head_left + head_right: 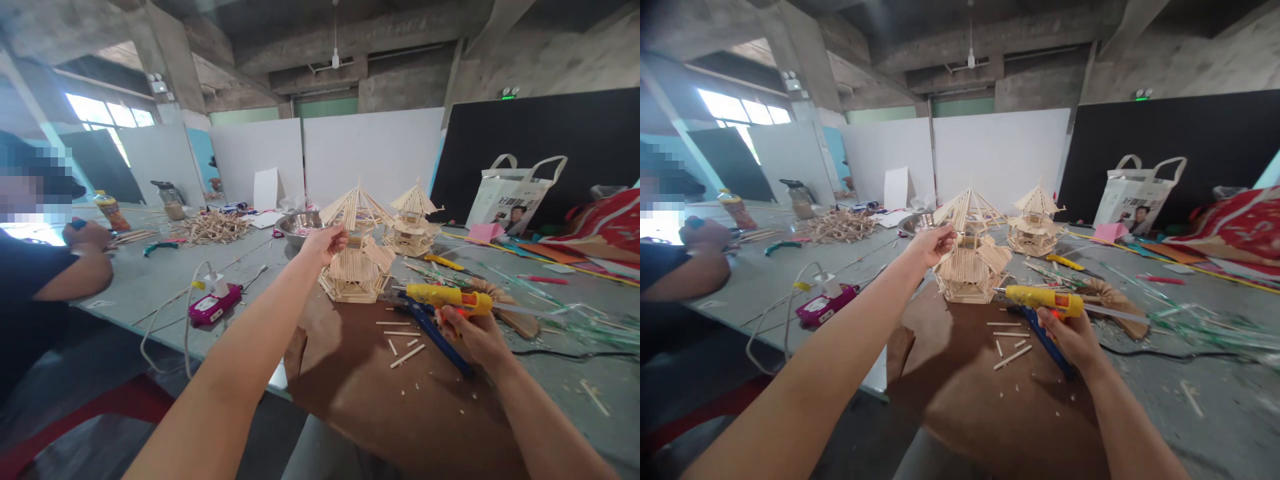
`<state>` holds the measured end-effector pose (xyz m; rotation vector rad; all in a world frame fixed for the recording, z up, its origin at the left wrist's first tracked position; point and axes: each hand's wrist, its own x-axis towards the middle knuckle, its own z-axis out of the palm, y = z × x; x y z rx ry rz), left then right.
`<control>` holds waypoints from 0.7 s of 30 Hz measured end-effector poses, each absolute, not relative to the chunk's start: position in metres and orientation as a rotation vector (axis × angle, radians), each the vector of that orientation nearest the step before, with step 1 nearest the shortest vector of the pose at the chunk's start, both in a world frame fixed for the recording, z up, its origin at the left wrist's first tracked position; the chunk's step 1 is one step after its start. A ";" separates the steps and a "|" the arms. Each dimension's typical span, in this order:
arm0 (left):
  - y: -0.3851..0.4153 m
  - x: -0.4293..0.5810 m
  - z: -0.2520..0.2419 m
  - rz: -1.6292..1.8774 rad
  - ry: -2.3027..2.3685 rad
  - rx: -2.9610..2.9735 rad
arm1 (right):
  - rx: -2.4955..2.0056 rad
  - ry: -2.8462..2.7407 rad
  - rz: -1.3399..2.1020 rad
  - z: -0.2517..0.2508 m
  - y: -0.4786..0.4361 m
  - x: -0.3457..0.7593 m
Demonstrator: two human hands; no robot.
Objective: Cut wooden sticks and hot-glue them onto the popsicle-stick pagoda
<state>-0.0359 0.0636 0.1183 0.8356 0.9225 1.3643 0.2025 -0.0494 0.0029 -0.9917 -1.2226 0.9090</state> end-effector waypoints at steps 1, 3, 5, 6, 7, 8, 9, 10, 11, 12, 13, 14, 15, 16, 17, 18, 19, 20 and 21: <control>0.064 -0.036 0.118 1.354 0.919 0.896 | -0.995 -1.228 0.913 0.002 -0.049 0.203; 0.065 -0.036 0.118 1.352 0.926 0.943 | -0.998 -1.237 0.915 0.001 -0.049 0.204; 0.065 -0.036 0.119 1.369 0.948 0.942 | -1.005 -1.236 0.906 0.001 -0.049 0.204; 0.064 -0.035 0.119 1.378 0.961 0.944 | -1.011 -1.235 0.896 0.001 -0.049 0.204; 0.064 -0.034 0.120 1.388 0.972 0.949 | -1.018 -1.236 0.887 0.001 -0.049 0.204; 0.064 -0.033 0.120 1.396 0.981 0.955 | -1.024 -1.239 0.879 0.001 -0.049 0.203; 0.063 -0.032 0.121 1.403 0.987 0.962 | -1.029 -1.243 0.878 0.001 -0.049 0.203; 0.063 -0.032 0.121 1.409 0.990 0.969 | -1.030 -1.244 0.879 0.001 -0.049 0.203; 0.063 -0.031 0.121 1.412 0.993 0.973 | -1.028 -1.240 0.884 0.001 -0.049 0.203; 0.063 -0.030 0.121 1.416 0.998 0.975 | -1.023 -1.234 0.891 0.001 -0.049 0.203; 0.062 -0.030 0.121 1.420 1.005 0.973 | -1.015 -1.227 0.898 0.001 -0.049 0.203; 0.062 -0.029 0.121 1.423 1.013 0.970 | -1.007 -1.220 0.902 0.000 -0.049 0.203; 0.061 -0.029 0.122 1.429 1.022 0.965 | -1.001 -1.219 0.905 0.000 -0.049 0.203; 0.060 -0.028 0.122 1.437 1.030 0.959 | -0.999 -1.220 0.906 0.000 -0.048 0.203; 0.059 -0.028 0.123 1.444 1.038 0.952 | -1.001 -1.228 0.906 0.000 -0.049 0.203; 0.059 -0.027 0.123 1.452 1.042 0.946 | -1.006 -1.237 0.902 0.000 -0.049 0.203; 0.058 -0.027 0.123 1.459 1.045 0.940 | -1.013 -1.246 0.898 0.000 -0.049 0.203; 0.058 -0.026 0.123 1.466 1.046 0.934 | -1.019 -1.251 0.892 -0.001 -0.049 0.203; 0.057 -0.026 0.123 1.472 1.047 0.930 | -1.024 -1.253 0.888 -0.001 -0.048 0.204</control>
